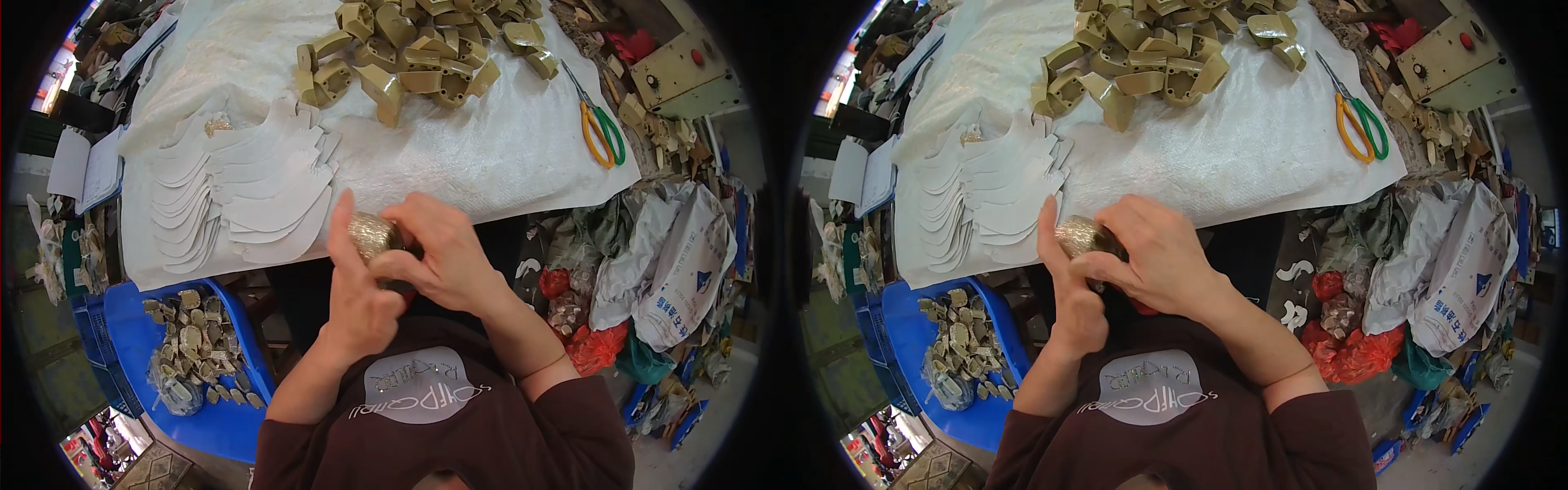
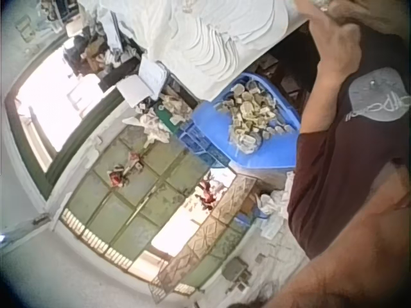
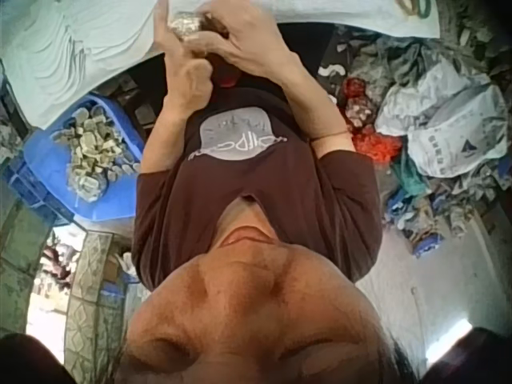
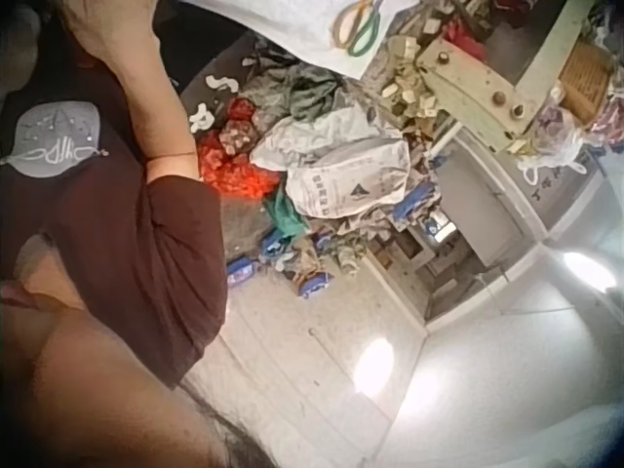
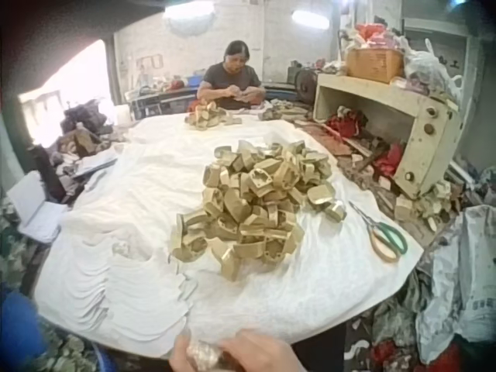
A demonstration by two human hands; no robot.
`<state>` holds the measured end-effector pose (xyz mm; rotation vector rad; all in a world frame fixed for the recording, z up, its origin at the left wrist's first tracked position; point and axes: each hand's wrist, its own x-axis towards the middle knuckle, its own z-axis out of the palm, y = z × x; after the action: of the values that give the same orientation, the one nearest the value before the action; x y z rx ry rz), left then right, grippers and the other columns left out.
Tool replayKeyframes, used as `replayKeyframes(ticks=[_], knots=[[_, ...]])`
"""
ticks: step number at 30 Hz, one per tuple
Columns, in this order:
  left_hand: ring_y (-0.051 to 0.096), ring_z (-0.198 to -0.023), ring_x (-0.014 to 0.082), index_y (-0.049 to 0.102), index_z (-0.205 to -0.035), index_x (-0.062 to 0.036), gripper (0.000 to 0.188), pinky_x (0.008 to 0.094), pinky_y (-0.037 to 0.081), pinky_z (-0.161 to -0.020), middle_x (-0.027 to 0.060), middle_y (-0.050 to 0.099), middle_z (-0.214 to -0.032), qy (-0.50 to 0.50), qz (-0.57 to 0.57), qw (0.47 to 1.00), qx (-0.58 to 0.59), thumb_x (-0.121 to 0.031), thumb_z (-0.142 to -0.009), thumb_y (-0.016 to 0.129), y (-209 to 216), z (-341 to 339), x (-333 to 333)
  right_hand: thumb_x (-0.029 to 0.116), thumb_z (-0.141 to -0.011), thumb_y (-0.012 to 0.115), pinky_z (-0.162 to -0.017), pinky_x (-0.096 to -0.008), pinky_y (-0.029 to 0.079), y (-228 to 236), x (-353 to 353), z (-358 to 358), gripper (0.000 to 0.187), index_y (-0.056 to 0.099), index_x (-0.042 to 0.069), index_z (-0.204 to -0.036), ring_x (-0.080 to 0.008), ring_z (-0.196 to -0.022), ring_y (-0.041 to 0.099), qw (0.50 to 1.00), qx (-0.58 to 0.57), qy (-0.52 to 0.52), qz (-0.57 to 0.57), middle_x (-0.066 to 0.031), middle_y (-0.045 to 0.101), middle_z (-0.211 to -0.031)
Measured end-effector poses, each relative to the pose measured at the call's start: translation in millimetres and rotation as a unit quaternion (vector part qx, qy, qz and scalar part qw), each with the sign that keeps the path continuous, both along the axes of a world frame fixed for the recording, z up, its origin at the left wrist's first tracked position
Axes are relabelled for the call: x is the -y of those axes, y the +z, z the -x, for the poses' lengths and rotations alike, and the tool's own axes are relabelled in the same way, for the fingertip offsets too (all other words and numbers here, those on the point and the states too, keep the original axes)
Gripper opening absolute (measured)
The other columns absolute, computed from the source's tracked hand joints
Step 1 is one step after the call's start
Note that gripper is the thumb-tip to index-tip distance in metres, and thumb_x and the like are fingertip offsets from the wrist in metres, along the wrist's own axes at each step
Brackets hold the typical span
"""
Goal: The person repeatedly picks up beige plastic components and white paper-like inserts from a table. They insert the white pieces into the plastic parts by hand, then place the assembled units into a blue bin. The process is repetitive and involves handling multiple identical items.
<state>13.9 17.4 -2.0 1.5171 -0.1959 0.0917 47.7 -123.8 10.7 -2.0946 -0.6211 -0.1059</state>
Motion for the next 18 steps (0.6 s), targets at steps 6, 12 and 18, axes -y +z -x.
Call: replayKeyframes(ticks=[6,12,18], knots=[[0.060,-0.097,0.0180,0.044,-0.125,0.0026,0.051,0.0291,0.050,-0.079,0.0132,0.057,-0.109,-0.059,-0.015,0.993,-0.102,-0.008,-0.082,0.068,-7,4,-10,0.021,-0.088,0.058,-0.063,-0.0304,0.044,-20,7,5,0.026,0.059,-0.001,-0.101,-0.0205,-0.068,0.056,0.978,-0.052,-0.001,-0.204,-0.0084,0.056,-0.077],[0.059,-0.080,0.0182,0.053,-0.117,-0.0030,0.060,0.0254,0.051,-0.066,0.0096,0.056,-0.095,-0.034,-0.176,0.983,0.026,0.008,-0.063,0.075,1,-1,-22,0.020,-0.092,0.055,-0.065,-0.0238,0.045,-31,19,-8,0.019,0.059,0.002,-0.097,-0.0098,-0.075,0.054,0.834,-0.391,0.069,-0.383,-0.0034,0.059,-0.085],[0.055,-0.066,0.0175,0.055,-0.113,-0.0026,0.060,0.0262,0.047,-0.055,0.0091,0.055,-0.087,-0.015,-0.268,0.953,0.138,0.007,-0.057,0.076,6,-5,-16,0.014,-0.091,0.056,-0.057,-0.0223,0.040,-17,21,-4,0.014,0.058,0.001,-0.085,-0.0057,-0.066,0.049,0.958,-0.193,0.058,-0.205,0.0017,0.056,-0.075]])
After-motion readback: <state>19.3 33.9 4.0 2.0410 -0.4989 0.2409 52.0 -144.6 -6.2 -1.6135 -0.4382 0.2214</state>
